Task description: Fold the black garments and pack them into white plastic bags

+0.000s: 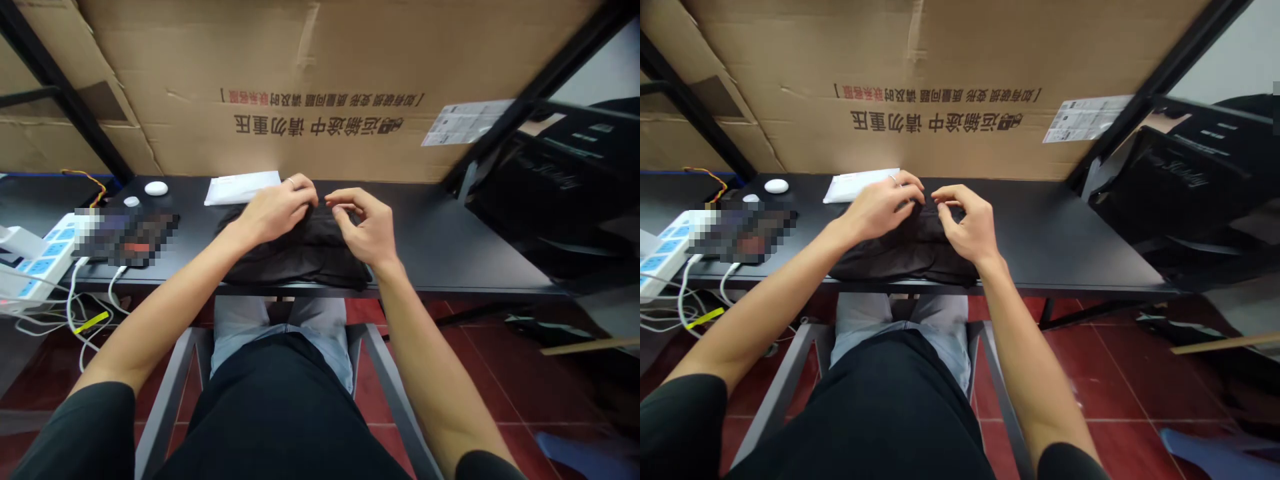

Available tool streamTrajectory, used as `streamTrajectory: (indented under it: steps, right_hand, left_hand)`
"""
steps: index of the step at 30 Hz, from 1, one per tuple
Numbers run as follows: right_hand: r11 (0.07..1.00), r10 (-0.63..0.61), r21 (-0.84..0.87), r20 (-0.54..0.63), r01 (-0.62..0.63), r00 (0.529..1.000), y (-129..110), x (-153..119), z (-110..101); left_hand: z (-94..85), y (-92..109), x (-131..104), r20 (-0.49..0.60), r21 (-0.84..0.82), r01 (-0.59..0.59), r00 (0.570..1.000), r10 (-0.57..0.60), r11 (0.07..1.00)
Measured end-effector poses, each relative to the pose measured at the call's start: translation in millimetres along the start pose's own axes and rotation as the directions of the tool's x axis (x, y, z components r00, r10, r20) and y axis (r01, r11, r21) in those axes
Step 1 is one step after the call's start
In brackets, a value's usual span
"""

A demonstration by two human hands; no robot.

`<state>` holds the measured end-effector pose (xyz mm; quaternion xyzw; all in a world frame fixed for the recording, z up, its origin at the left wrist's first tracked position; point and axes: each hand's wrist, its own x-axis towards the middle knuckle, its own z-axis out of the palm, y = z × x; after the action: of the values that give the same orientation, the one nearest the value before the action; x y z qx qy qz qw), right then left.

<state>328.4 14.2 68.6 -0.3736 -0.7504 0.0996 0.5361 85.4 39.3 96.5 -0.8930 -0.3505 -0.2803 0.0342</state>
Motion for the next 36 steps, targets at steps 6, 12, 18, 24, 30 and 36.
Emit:
streamTrajectory:
  steps: [6, 12, 18, 24, 30, 36]
  right_hand:
    - [0.992, -0.065, -0.096, 0.164, 0.082, 0.984, -1, -15, 1]
    - [0.957, -0.015, -0.254, 0.431, 0.137, 0.902, 11, -20, 8]
    - [0.95, -0.005, -0.276, 0.459, 0.148, 0.889, 16, -25, 12]
    - [0.95, -0.02, -0.268, 0.464, 0.162, 0.886, 16, -28, 12]
    - [0.953, -0.045, -0.237, 0.505, 0.188, 0.862, 1, -22, 21]
    - [0.956, -0.095, -0.173, 0.587, 0.239, 0.804, -8, -21, 25]
  left_hand:
    - [17.7, 1, -11, 0.028, -0.101, 0.023, 0.999, -0.02, 0.995]
    - [-9.9, 1, -51, 0.129, 0.042, 0.294, 0.946, -0.297, 0.955]
    - [-5.3, 5, -70, 0.196, 0.128, 0.464, 0.854, -0.481, 0.877]
    - [-2.7, 5, -67, 0.176, 0.075, 0.444, 0.875, -0.45, 0.893]
    - [-17.7, 18, -48, 0.014, -0.01, 0.399, 0.917, -0.399, 0.917]
    - [-6.9, 33, -30, -0.042, -0.194, 0.203, 0.976, -0.215, 0.96]
